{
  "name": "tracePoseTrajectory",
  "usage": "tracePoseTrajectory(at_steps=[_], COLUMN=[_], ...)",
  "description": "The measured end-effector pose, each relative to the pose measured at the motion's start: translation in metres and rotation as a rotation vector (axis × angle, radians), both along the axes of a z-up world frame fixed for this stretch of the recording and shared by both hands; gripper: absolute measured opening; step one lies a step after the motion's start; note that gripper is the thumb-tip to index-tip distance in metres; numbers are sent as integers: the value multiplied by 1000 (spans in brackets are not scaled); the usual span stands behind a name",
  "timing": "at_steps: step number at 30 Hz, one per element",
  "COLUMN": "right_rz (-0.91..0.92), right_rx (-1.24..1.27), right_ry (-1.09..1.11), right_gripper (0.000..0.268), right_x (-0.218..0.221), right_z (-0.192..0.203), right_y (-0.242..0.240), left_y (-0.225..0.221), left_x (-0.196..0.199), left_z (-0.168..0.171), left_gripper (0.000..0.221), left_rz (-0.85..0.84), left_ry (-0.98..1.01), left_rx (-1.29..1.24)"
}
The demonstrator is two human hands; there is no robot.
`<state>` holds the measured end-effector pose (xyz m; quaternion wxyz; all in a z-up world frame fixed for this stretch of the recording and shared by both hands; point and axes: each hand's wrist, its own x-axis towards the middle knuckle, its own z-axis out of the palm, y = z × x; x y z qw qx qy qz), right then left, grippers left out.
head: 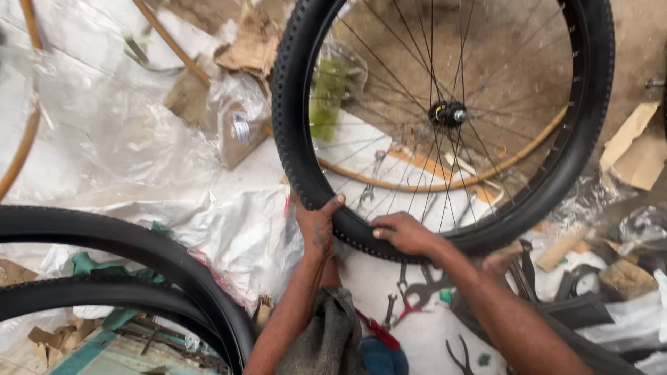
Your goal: The person tucks a black inner tube into a bicycle tire on a wheel rim by hand. They push the tire bead into the rim and then use a pump to inflate the tire.
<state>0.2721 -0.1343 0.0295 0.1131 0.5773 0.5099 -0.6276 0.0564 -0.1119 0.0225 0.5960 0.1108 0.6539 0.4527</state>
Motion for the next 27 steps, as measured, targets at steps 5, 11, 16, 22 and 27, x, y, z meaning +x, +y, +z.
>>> tracePoseTrajectory(at_steps=[5, 11, 16, 22, 27], right_rz=[50, -91, -189, -367, -209], right_rx=[378, -61, 254, 656, 829], right_ry=[-42, 182, -2, 109, 122], right_gripper=[64, 68, 61, 51, 30], right_x=[-24, -48, -69, -68, -25], right_z=[4, 2, 11, 9, 3], right_y=[22, 63, 46, 31, -1], left_y=[32, 55, 66, 51, 6], left_x=[-23, -52, -56, -17, 29], left_z=[-4, -28, -33, 0, -7], left_gripper=[53, 44, 44, 52, 50], left_rz=[-54, -154, -232, -59, 65], left_ry=[-170, -487, -347, 59, -88], left_rx=[-43, 36, 37, 103, -33])
